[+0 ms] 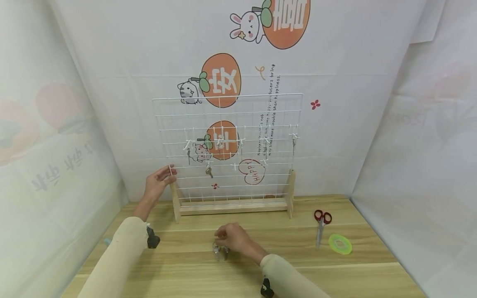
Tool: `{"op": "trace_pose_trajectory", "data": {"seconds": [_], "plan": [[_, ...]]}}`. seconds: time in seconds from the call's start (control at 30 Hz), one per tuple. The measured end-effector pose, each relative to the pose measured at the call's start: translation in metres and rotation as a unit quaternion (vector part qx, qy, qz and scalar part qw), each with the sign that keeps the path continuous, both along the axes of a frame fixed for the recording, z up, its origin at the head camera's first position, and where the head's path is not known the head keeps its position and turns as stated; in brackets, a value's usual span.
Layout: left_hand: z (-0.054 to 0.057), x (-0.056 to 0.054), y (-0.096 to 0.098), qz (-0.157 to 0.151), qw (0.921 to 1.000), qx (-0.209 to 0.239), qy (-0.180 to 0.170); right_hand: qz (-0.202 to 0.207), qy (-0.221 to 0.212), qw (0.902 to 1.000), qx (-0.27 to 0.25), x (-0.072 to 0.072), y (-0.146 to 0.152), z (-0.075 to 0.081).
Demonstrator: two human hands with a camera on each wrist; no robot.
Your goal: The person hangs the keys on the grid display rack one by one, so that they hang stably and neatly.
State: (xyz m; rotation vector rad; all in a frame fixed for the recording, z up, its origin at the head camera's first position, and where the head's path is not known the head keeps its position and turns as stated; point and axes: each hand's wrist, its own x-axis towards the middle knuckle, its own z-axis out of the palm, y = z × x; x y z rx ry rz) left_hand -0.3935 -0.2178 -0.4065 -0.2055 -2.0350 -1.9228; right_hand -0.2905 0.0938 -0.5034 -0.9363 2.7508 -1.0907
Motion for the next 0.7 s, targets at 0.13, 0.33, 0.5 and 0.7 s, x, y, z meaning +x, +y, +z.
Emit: {"op": "trace_pose_trajectory", "data": {"seconds": [0.13,0.33,0.5,0.7], "plan": [[-0.0001,0.0005,-0.0002,-0.003,1.0000,-0.001,-0.001,0.001,0.006,0.9994,0.034,-0.0017,-0.0032,-0.0034],[0.0009,0.0017,-0.0002,-0.004,1.0000,-0.002,0.003,0.014,0.028,0.9968,0.073,-0.0039,-0.0055,-0.0089],[0.0023,0.0021,0.0002,0.000,1.0000,-0.006,0.007,0.016,0.035,0.9969,0.069,-0.0046,-0.0055,-0.0095],[0.0016,0.0013,-0.0004,0.002,1.0000,-0.009,-0.002,0.003,0.030,0.9988,0.039,-0.0023,-0.0038,-0.0096]]}}
